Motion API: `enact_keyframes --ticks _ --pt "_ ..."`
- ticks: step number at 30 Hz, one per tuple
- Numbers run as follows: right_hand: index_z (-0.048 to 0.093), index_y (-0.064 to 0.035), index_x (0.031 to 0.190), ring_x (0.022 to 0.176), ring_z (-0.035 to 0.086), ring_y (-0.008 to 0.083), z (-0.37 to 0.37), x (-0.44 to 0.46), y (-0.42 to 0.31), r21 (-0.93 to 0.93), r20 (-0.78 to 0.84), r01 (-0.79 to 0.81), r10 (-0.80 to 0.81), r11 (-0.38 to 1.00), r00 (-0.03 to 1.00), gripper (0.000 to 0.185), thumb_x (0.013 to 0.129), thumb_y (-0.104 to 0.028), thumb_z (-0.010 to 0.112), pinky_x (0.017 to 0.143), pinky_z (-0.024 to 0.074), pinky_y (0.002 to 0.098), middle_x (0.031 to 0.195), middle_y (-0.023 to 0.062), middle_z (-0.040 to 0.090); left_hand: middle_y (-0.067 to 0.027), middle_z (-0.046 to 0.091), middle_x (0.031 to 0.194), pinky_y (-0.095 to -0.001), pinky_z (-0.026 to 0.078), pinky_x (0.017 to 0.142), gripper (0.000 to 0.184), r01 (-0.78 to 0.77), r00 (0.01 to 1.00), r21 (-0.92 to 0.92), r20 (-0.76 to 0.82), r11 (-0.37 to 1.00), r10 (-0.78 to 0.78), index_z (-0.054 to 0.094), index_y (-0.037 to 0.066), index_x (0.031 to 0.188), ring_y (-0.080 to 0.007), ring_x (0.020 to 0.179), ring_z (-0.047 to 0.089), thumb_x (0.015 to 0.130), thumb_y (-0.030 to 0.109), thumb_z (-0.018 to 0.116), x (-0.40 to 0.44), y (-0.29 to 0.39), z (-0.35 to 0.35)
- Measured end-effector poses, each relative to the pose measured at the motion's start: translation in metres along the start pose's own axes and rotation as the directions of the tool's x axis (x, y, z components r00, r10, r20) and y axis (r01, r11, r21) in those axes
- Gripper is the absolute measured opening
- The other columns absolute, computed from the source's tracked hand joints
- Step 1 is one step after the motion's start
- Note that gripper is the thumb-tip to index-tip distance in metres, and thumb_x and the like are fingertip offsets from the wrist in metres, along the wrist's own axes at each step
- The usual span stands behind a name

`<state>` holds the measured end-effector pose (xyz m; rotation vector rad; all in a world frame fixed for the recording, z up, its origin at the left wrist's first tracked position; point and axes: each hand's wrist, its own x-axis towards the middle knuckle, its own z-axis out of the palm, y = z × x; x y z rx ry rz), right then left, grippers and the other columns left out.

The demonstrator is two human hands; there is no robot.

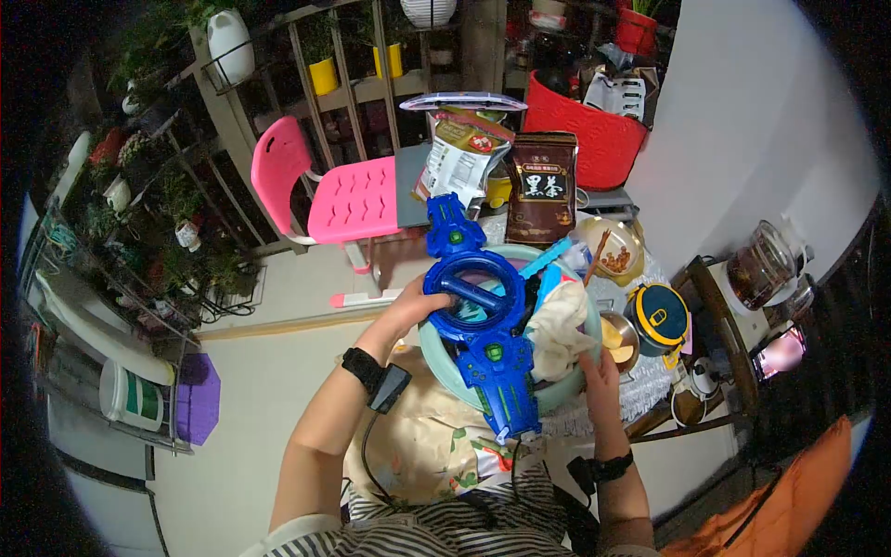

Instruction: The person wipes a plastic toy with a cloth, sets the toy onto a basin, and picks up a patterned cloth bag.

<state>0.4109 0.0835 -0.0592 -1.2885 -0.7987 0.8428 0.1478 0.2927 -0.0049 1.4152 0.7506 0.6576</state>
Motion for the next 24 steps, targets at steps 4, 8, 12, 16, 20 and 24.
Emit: enact_keyframes --ticks 4,8,12,16,20,24 --pt "0.046 0.0014 0.117 0.093 0.053 0.0149 0.005 -0.002 -0.005 -0.061 -0.018 0.069 -0.071 0.996 0.997 0.034 0.086 -0.011 0.052 0.079 0.0434 0.0268 0.106 0.0081 0.056 -0.0059 0.058 0.103 -0.0276 0.042 0.085 0.049 -0.007 1.0 0.04 0.01 0.999 0.006 0.046 0.0 0.119 -0.0134 0.093 0.053 0.075 0.016 0.062 0.009 -0.002 0.003" --pt "0.046 0.0015 0.117 0.093 0.053 0.0142 0.0 0.004 0.004 -0.074 -0.02 0.068 -0.07 0.995 0.997 0.034 0.086 -0.012 0.053 0.078 0.0437 0.0263 0.105 0.0079 0.057 -0.0133 0.056 0.107 -0.0309 0.043 0.086 0.065 -0.088 0.994 0.211 -0.046 0.974 0.1 0.04 -0.005 0.119 -0.0188 0.098 0.053 0.07 0.025 0.07 0.017 -0.008 0.006" --pt "0.045 0.0021 0.119 0.091 0.053 0.0127 0.007 0.001 -0.014 0.056 -0.001 -0.028 0.028 0.998 1.0 0.037 0.087 -0.016 0.053 0.077 0.0432 0.0261 0.103 0.0073 0.057 -0.0258 0.051 0.112 -0.0376 0.04 0.091 0.086 0.058 0.975 0.718 -0.19 0.693 0.115 0.033 -0.008 0.124 -0.0332 0.104 0.052 0.067 0.045 0.068 0.012 -0.001 0.022" --pt "0.044 0.0022 0.12 0.08 0.051 0.0144 -0.003 -0.009 -0.023 -0.418 -0.108 -0.126 0.089 0.9 0.99 0.04 0.087 -0.019 0.053 0.072 0.0426 0.0282 0.095 0.0072 0.056 -0.0336 0.035 0.125 -0.0431 0.031 0.099 0.107 0.161 0.97 0.831 -0.234 0.533 0.073 0.021 -0.01 0.13 -0.0431 0.118 0.036 0.064 0.064 0.06 -0.001 0.015 0.042" --pt "0.045 -0.0012 0.12 0.081 0.049 0.022 0.005 -0.029 -0.061 -0.8 -0.089 0.192 -0.428 0.569 0.9 0.042 0.083 -0.017 0.057 0.069 0.042 0.0292 0.09 0.012 0.049 -0.0368 0.023 0.132 -0.0448 0.023 0.103 0.105 0.116 0.978 0.81 -0.195 0.575 0.078 0.02 -0.005 0.133 -0.0483 0.124 0.023 0.067 0.068 0.054 -0.005 0.005 0.035" --pt "0.05 -0.0039 0.115 0.085 0.051 0.0253 0.043 -0.058 -0.107 -0.786 0.117 0.39 -0.504 0.479 0.856 0.04 0.078 -0.014 0.061 0.073 0.042 0.0333 0.096 0.0124 0.051 -0.0296 0.026 0.135 -0.0432 0.023 0.103 0.09 0.042 0.967 0.713 -0.206 0.7 0.152 0.025 -0.003 0.133 -0.0399 0.126 0.026 0.076 0.06 0.052 -0.013 -0.005 0.018"
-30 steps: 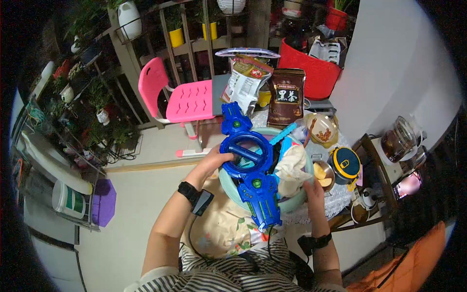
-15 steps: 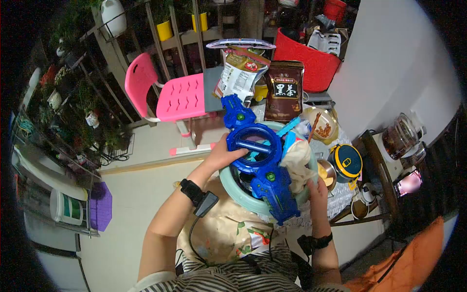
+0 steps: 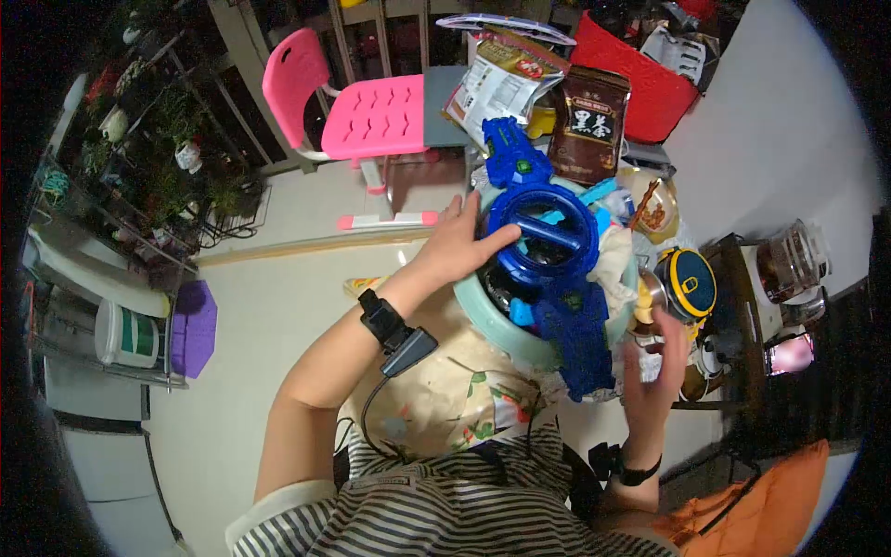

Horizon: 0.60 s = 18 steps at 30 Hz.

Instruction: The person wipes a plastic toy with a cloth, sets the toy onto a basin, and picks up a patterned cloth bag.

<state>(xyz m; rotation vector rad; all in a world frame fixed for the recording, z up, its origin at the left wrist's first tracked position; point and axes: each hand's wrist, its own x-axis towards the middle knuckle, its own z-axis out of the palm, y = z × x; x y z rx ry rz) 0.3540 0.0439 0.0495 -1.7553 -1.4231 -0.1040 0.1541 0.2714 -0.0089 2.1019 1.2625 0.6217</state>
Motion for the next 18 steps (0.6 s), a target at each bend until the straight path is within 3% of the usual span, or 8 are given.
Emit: enact_keyframes --ticks 1,5,7,9,11,14,16,18 --pt "0.052 -0.005 0.112 0.088 0.051 0.0265 0.0 -0.003 -0.01 -0.046 0.06 0.182 -0.179 0.982 0.982 0.038 0.076 -0.013 0.062 0.075 0.042 0.0345 0.098 0.0123 0.052 -0.0296 0.026 0.135 -0.0432 0.023 0.103 0.09 0.008 1.0 0.004 0.002 1.0 -0.008 0.025 -0.003 0.133 -0.0399 0.126 0.026 0.076 0.06 0.052 -0.006 -0.004 -0.005" --pt "0.055 -0.0066 0.107 0.094 0.051 0.0288 0.014 -0.029 -0.042 0.138 0.356 0.289 -0.32 0.947 0.878 0.038 0.072 -0.014 0.065 0.081 0.0413 0.0388 0.101 0.0112 0.053 -0.0301 0.03 0.132 -0.0401 0.024 0.103 0.086 -0.017 0.993 -0.169 -0.122 0.986 -0.004 0.028 -0.006 0.131 -0.039 0.125 0.03 0.076 0.054 0.056 -0.055 -0.034 -0.039" --pt "0.053 -0.0071 0.108 0.098 0.05 0.0311 0.03 -0.043 -0.047 0.426 0.53 0.279 -0.487 0.861 0.694 0.044 0.068 -0.016 0.067 0.086 0.0399 0.0426 0.102 0.0104 0.053 -0.0272 0.037 0.129 -0.0399 0.027 0.101 0.082 0.051 0.992 -0.154 -0.106 0.987 -0.068 0.032 -0.005 0.129 -0.0373 0.123 0.033 0.074 0.047 0.062 -0.089 -0.056 -0.056" --pt "0.052 -0.0067 0.11 0.1 0.048 0.0328 0.049 -0.056 -0.049 0.453 0.579 0.23 -0.481 0.861 0.658 0.047 0.067 -0.018 0.068 0.088 0.0382 0.0438 0.104 0.0122 0.051 -0.0262 0.039 0.127 -0.0399 0.029 0.1 0.081 0.108 0.99 -0.093 -0.079 0.99 -0.116 0.033 -0.005 0.128 -0.037 0.122 0.035 0.073 0.046 0.064 -0.126 -0.078 -0.071" --pt "0.051 -0.0063 0.112 0.102 0.047 0.0345 0.071 -0.065 -0.045 0.475 0.628 0.185 -0.478 0.861 0.614 0.051 0.066 -0.019 0.069 0.091 0.0364 0.045 0.107 0.0139 0.05 -0.0261 0.04 0.126 -0.0399 0.031 0.099 0.086 0.216 0.955 0.119 0.183 0.969 -0.236 0.032 -0.003 0.129 -0.0375 0.121 0.035 0.07 0.048 0.067 -0.163 -0.098 -0.08" --pt "0.046 -0.002 0.116 0.105 0.044 0.0379 0.102 -0.076 -0.035 0.356 0.662 0.26 -0.439 0.897 0.607 0.059 0.066 -0.023 0.07 0.094 0.034 0.0445 0.11 0.0185 0.046 -0.0269 0.04 0.126 -0.0398 0.031 0.099 0.093 0.252 0.904 0.23 0.291 0.94 -0.314 0.027 -0.001 0.132 -0.0382 0.122 0.035 0.067 0.051 0.068 -0.21 -0.121 -0.074" --pt "0.038 0.0013 0.122 0.118 0.032 0.0413 0.117 -0.079 -0.028 0.228 0.742 0.25 -0.334 0.941 0.581 0.066 0.071 -0.029 0.067 0.097 0.0295 0.0461 0.126 0.0241 0.034 -0.0276 0.038 0.127 -0.0397 0.031 0.1 0.096 0.303 0.901 0.142 0.28 0.942 -0.332 0.024 -0.001 0.133 -0.0388 0.122 0.034 0.067 0.053 0.067 -0.227 -0.127 -0.066" --pt "0.036 0.003 0.122 0.115 0.036 0.0414 0.128 -0.083 -0.025 0.192 0.733 0.215 -0.286 0.958 0.618 0.072 0.067 -0.027 0.07 0.096 0.0304 0.0461 0.123 0.0247 0.037 -0.0283 0.036 0.128 -0.0396 0.031 0.1 0.098 0.348 0.899 0.049 0.266 0.936 -0.348 0.021 -0.001 0.135 -0.0393 0.123 0.033 0.068 0.054 0.066 -0.235 -0.135 -0.056"
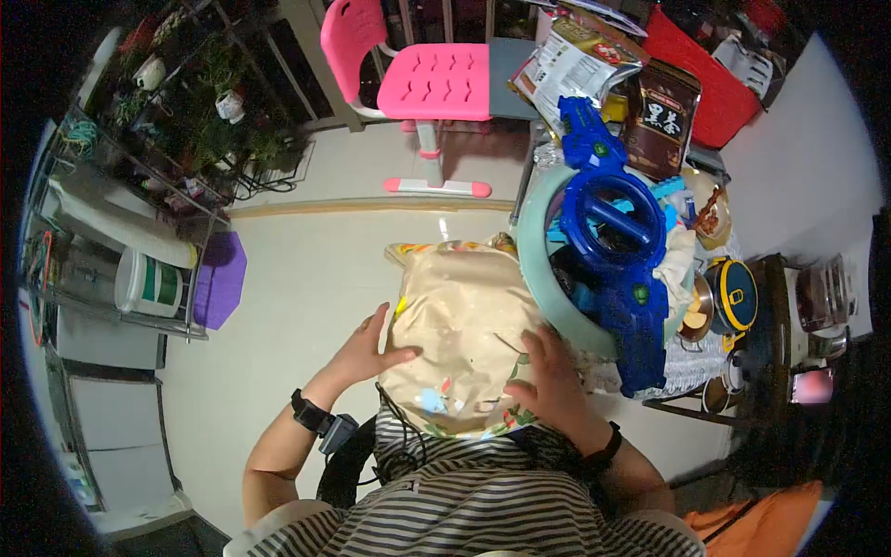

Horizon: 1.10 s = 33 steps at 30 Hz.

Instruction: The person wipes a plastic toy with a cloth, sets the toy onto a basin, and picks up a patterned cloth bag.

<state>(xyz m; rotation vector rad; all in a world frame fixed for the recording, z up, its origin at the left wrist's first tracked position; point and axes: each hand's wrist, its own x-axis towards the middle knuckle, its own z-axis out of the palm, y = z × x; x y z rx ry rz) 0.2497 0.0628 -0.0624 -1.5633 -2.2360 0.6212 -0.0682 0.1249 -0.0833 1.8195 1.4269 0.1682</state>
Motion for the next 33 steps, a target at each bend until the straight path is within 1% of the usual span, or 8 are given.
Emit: enact_keyframes --ticks 4,6,10,11,18,26,29,33 --pt "0.024 0.0037 0.131 0.123 0.027 0.0422 0.013 0.007 0.007 0.034 0.078 -0.182 0.179 0.983 0.981 0.085 0.069 -0.034 0.068 0.101 0.0247 0.0462 0.133 0.0278 0.026 -0.0276 0.029 0.134 -0.041 0.032 0.099 0.099 0.212 0.96 -0.281 -0.121 0.936 -0.254 0.014 -0.003 0.136 -0.0373 0.124 0.031 0.073 0.063 0.053 0.026 -0.029 0.013" --pt "0.022 0.0031 0.133 0.123 0.027 0.042 0.016 0.008 0.01 0.019 0.052 -0.159 0.158 0.987 0.986 0.088 0.069 -0.034 0.068 0.101 0.0249 0.0461 0.134 0.0277 0.025 -0.0244 0.033 0.133 -0.0382 0.037 0.094 0.092 0.474 0.862 -0.561 0.137 0.679 -0.488 0.01 0.004 0.139 -0.0363 0.117 0.04 0.079 0.065 0.043 0.038 -0.04 0.013" --pt "0.016 0.0013 0.135 0.123 0.027 0.0419 -0.001 0.01 0.0 0.085 0.056 -0.153 0.149 0.985 0.987 0.093 0.067 -0.034 0.069 0.101 0.0259 0.0461 0.135 0.0274 0.022 -0.014 0.038 0.132 -0.0362 0.04 0.09 0.075 0.442 0.893 -0.692 0.401 0.571 -0.205 0.02 0.007 0.138 -0.0207 0.115 0.043 0.086 0.058 0.035 0.05 -0.054 0.034" --pt "0.016 0.0013 0.135 0.123 0.027 0.0419 0.003 0.008 0.003 0.085 0.057 -0.153 0.149 0.985 0.987 0.093 0.067 -0.034 0.069 0.101 0.0259 0.0461 0.135 0.0274 0.022 -0.0104 0.048 0.124 -0.0321 0.043 0.085 0.062 0.287 0.958 -0.796 0.241 0.534 -0.155 0.035 0.007 0.132 -0.016 0.108 0.049 0.089 0.05 0.04 0.052 -0.053 0.049" --pt "0.033 -0.0041 0.129 0.111 0.041 0.0403 0.035 -0.007 0.022 -0.26 0.038 -0.168 0.184 0.951 0.982 0.064 0.074 -0.019 0.062 0.087 0.0376 0.0465 0.123 0.0253 0.039 -0.005 0.064 0.073 -0.0279 0.047 0.066 0.027 0.127 0.913 -0.298 -0.337 0.946 -0.228 0.065 0.001 0.093 -0.0149 0.068 0.058 0.086 0.026 0.055 0.041 -0.067 0.044" --pt "0.032 -0.0001 0.129 0.112 0.042 0.0392 0.024 0.043 -0.005 -0.267 0.101 -0.361 0.399 0.893 0.912 0.06 0.076 -0.012 0.058 0.089 0.0394 0.0461 0.122 0.0239 0.042 -0.0218 0.049 0.112 -0.03 0.049 0.065 0.073 0.174 0.911 -0.713 -0.145 0.679 -0.386 0.036 0.002 0.129 -0.0203 0.076 0.06 0.074 0.039 0.068 0.102 -0.059 0.014" --pt "0.028 0.0025 0.13 0.118 0.037 0.0393 0.03 0.073 -0.002 -0.423 0.116 -0.316 0.396 0.85 0.911 0.058 0.079 -0.011 0.054 0.094 0.0374 0.0457 0.125 0.0251 0.038 -0.0211 0.054 0.099 -0.0356 0.047 0.074 0.077 0.185 0.952 -0.258 -0.191 0.948 -0.238 0.04 0.002 0.125 -0.03 0.079 0.058 0.069 0.046 0.069 0.124 -0.043 0.008" --pt "0.024 0.0025 0.132 0.121 0.033 0.04 0.016 0.113 -0.011 -0.207 0.243 -0.459 0.499 0.864 0.832 0.058 0.082 -0.01 0.05 0.096 0.0365 0.0444 0.127 0.0262 0.036 -0.0144 0.057 0.085 -0.0342 0.047 0.064 0.06 0.125 0.973 -0.308 -0.147 0.943 -0.177 0.048 0.003 0.108 -0.0253 0.073 0.058 0.067 0.04 0.073 0.136 -0.05 -0.008"
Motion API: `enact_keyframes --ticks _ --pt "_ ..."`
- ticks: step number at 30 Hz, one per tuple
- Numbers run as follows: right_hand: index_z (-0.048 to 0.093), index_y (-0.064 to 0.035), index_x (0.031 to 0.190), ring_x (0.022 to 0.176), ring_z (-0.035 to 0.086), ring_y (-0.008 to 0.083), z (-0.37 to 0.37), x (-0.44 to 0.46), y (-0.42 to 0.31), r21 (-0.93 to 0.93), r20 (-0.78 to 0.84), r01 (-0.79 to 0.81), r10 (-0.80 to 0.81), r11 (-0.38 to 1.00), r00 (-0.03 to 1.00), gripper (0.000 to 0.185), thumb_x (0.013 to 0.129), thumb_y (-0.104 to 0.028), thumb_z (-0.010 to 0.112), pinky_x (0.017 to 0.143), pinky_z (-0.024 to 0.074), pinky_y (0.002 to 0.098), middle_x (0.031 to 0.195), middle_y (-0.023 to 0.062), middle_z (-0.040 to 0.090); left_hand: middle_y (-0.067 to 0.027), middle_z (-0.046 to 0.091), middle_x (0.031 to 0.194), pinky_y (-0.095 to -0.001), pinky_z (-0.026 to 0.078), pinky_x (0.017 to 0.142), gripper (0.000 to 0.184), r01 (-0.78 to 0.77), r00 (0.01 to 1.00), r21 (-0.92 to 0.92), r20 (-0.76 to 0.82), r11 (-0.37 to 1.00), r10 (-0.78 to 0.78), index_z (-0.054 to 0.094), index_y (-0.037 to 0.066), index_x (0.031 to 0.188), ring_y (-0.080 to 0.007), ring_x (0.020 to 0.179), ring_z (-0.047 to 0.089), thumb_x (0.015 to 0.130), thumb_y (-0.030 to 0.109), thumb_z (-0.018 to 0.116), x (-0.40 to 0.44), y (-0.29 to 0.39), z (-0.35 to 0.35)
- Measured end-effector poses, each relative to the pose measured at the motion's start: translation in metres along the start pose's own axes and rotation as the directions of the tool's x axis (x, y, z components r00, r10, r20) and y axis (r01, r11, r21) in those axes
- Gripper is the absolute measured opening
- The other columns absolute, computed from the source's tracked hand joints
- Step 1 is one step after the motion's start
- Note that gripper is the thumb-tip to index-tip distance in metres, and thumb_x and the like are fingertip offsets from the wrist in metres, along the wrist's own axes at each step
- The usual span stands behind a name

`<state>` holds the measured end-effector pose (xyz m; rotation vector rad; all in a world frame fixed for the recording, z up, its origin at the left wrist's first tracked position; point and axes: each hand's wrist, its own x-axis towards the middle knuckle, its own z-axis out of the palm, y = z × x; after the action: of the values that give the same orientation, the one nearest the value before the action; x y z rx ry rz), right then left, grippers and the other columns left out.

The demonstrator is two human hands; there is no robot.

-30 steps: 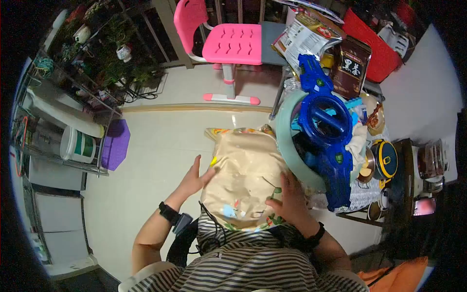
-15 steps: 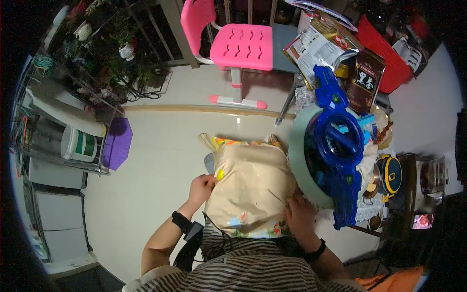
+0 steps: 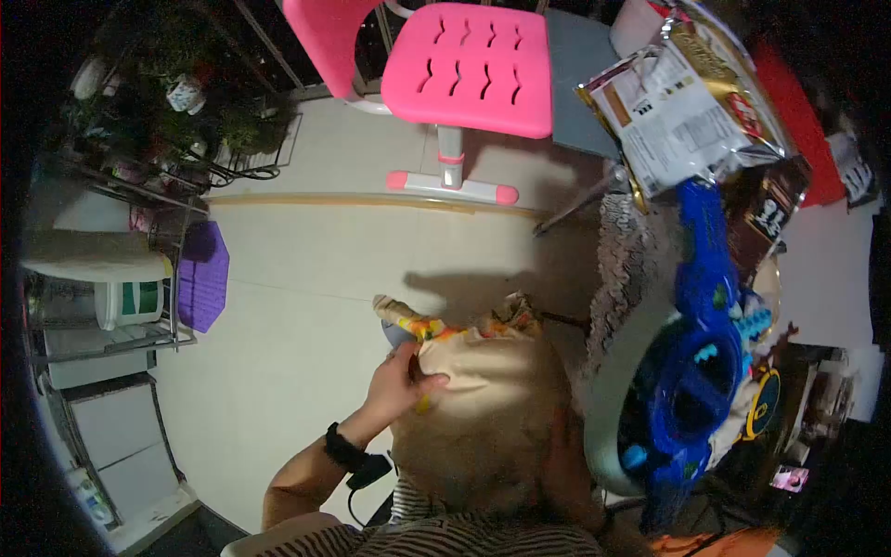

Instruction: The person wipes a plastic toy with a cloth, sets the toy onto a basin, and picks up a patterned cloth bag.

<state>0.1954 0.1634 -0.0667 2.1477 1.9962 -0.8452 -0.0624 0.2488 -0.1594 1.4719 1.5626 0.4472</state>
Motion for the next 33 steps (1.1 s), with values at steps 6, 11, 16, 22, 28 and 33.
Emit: enact_keyframes --ticks 6,11,16,22,28,33 --pt "0.025 0.0013 0.132 0.118 0.035 0.0395 0.004 0.032 -0.008 -0.006 0.081 -0.012 0.013 1.0 0.997 0.059 0.082 -0.015 0.051 0.094 0.0371 0.0444 0.125 0.0258 0.037 -0.0089 0.057 0.07 -0.0324 0.045 0.056 0.04 0.172 0.971 0.017 0.165 0.985 -0.172 0.045 0.004 0.088 -0.0202 0.063 0.057 0.071 0.027 0.072 0.022 0.005 -0.018" --pt "0.026 0.0003 0.132 0.116 0.037 0.039 -0.004 0.048 -0.017 0.032 0.166 -0.04 0.034 0.999 0.986 0.06 0.082 -0.019 0.052 0.093 0.0376 0.0444 0.124 0.0254 0.038 -0.0068 0.06 0.072 -0.0292 0.048 0.062 0.031 0.322 0.929 -0.079 0.216 0.943 -0.3 0.052 0.002 0.093 -0.0144 0.065 0.058 0.076 0.021 0.068 0.039 0.006 -0.02" --pt "0.026 -0.0007 0.132 0.114 0.039 0.0386 -0.016 0.045 -0.03 0.066 0.233 -0.055 0.038 0.996 0.972 0.062 0.081 -0.023 0.052 0.092 0.0381 0.0443 0.122 0.025 0.04 -0.0048 0.061 0.072 -0.028 0.048 0.062 0.018 0.359 0.913 -0.155 0.262 0.92 -0.312 0.058 0.001 0.087 -0.0119 0.066 0.057 0.076 0.013 0.065 0.057 0.013 -0.024" --pt "0.027 -0.0019 0.133 0.111 0.041 0.0381 -0.04 0.029 -0.046 0.134 0.31 -0.072 0.028 0.988 0.95 0.064 0.081 -0.028 0.053 0.09 0.0387 0.0443 0.121 0.0246 0.041 -0.0043 0.06 0.072 -0.0279 0.048 0.06 0.008 0.382 0.914 -0.288 0.257 0.878 -0.313 0.059 0.001 0.079 -0.0119 0.066 0.057 0.073 0.004 0.063 0.048 -0.001 -0.04" --pt "0.028 -0.0031 0.133 0.109 0.043 0.0376 -0.056 0.023 -0.068 0.191 0.336 -0.085 0.017 0.978 0.942 0.066 0.08 -0.033 0.054 0.088 0.0393 0.0443 0.119 0.0241 0.043 -0.0068 0.063 0.076 -0.0262 0.048 0.07 0.011 0.392 0.917 -0.44 0.116 0.808 -0.382 0.062 0.002 0.08 -0.0132 0.073 0.059 0.071 0.003 0.067 0.017 -0.015 -0.075" --pt "0.029 -0.0041 0.133 0.107 0.045 0.0371 -0.072 0.018 -0.08 0.223 0.331 -0.141 0.062 0.965 0.942 0.067 0.08 -0.037 0.055 0.087 0.0398 0.0442 0.118 0.0237 0.044 -0.0094 0.061 0.094 -0.0291 0.045 0.079 0.016 -0.242 0.92 0.368 0.38 0.898 0.093 0.057 0.003 0.087 -0.015 0.093 0.055 0.079 0.014 0.065 -0.007 -0.03 -0.11"
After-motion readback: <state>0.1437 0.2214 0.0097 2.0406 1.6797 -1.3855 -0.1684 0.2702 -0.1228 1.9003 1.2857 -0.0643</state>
